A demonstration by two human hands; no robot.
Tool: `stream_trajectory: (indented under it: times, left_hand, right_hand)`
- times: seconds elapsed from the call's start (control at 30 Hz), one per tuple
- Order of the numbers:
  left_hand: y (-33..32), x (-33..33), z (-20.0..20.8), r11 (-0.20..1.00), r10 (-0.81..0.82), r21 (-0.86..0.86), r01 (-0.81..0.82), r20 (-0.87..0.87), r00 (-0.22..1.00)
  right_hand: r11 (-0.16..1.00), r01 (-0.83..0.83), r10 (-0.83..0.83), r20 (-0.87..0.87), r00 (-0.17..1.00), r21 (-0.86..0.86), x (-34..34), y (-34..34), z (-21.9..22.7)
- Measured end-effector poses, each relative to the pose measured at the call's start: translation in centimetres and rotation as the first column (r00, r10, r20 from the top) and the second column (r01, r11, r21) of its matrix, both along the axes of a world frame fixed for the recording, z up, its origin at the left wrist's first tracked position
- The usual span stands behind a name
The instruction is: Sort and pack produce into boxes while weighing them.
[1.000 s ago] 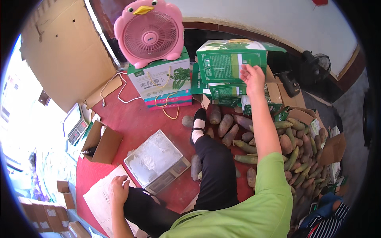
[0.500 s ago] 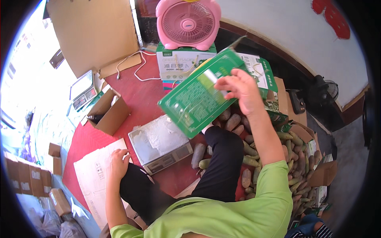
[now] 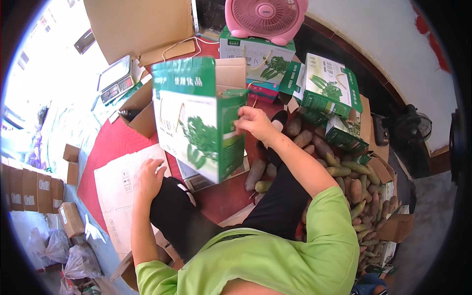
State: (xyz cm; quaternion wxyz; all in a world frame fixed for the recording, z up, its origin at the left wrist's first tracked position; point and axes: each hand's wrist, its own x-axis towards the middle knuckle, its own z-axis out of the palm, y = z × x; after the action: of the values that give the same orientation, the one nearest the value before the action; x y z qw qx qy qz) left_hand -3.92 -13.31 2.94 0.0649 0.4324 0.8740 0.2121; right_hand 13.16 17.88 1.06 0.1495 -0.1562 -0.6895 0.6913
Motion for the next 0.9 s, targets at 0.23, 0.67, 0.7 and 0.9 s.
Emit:
stream_trajectory:
  times: [0.23,0.67,0.7,0.9]
  left_hand:
    - [0.4,0.1,-0.3,0.997,0.003,0.073,0.003,-0.081,0.997]
    - [5.2,2.6,2.6,0.977,-0.061,0.149,0.154,-0.494,0.867]
    - [5.6,2.3,2.5,0.984,-0.086,0.096,0.153,-0.492,0.866]
    - [5.6,2.1,0.4,0.987,-0.16,-0.031,0.158,-0.309,0.938]
  right_hand:
    - [0.968,0.232,-0.249,0.511,0.823,0.099,3.8,4.6,-6.8]
    - [0.968,0.25,-0.229,0.534,0.814,0.033,5.3,7.4,-10.9]
    - [0.962,0.273,-0.24,0.534,0.811,0.016,4.9,6.5,-9.6]
    - [0.978,0.209,-0.178,0.475,0.862,-0.012,4.5,5.9,-7.3]
